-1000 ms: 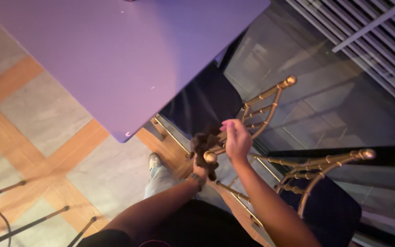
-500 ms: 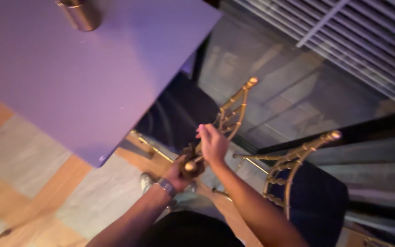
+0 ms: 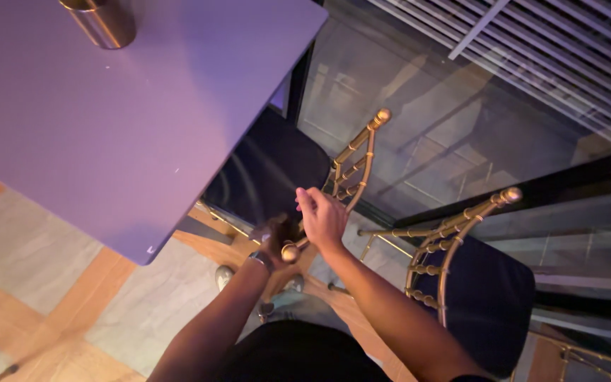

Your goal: Wipe down the frames and seats of several bar stools and dining chairs with a cloth.

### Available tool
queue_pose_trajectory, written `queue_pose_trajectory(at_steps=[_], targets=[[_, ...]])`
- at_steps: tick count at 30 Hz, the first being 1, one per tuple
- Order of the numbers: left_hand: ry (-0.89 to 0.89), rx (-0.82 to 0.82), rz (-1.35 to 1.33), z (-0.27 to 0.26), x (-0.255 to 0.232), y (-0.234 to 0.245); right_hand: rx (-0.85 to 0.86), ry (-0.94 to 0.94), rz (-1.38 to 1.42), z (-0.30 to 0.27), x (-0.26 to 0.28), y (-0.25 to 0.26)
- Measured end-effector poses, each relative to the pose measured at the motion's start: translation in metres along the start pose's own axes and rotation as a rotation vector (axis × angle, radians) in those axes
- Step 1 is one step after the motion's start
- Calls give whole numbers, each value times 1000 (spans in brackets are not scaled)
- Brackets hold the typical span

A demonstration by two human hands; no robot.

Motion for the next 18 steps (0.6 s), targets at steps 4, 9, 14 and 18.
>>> queue_pose_trajectory(at_steps=[4,9,14,18], targets=[[-51,48,-128,10,-6,9,-5,6,35,0,2,2],[-98,222,-79,7,-2,17,-11,0,22,-1,-1,-3],[-165,80,-10,-70,-2,-51,-13,5,34,0,0,0],[-247,-55,84,-107,6,-63,-19,11,65,-1,3,6]])
Point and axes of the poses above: each hand's wrist, its own z-axis towards the middle knuckle, its own y-axis out of the back of the hand, x = y × z, the point moved 4 cm from there along z, towards the middle knuckle, and after that the axes turned 8 degrees about -z, right-handed, at the moved point
